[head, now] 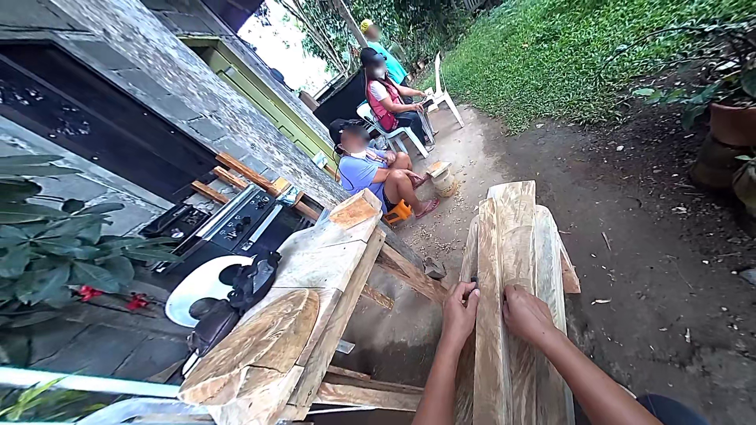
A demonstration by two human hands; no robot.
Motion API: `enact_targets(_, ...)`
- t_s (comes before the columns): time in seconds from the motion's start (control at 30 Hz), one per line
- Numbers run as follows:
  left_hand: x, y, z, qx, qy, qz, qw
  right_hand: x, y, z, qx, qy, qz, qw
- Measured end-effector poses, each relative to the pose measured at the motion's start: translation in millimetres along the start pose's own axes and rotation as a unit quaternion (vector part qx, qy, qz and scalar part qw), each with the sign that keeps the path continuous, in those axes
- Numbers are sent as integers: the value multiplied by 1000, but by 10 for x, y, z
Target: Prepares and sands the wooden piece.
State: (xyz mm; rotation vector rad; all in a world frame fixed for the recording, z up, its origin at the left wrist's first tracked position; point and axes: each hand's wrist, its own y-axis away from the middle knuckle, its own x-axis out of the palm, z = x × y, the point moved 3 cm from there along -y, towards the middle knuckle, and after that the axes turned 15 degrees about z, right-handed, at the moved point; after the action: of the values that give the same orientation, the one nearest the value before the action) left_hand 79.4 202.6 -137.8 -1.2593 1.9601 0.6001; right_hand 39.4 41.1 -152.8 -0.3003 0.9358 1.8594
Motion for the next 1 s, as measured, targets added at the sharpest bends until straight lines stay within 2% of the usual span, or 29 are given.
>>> enact_targets(0.23,35,95,120,-10,136,46,990,15,-6,6,6,5,-3,1000)
enact_targets(0.5,21,82,90,-36,257,-28,965,6,8,0,5,5,3,1000)
enact_targets(0.73,-115,229,-260,11,244,-28,969,-9,-5,-4,4,0,7,1000)
enact_targets(0.87,2,251,-234,-19,78,19,997,-13,-11,-4,2,1,9,1000)
enact_targets(1.0,24,253,-284,-25,-7,-1,1000,-35,1,3,2,2,9,1000)
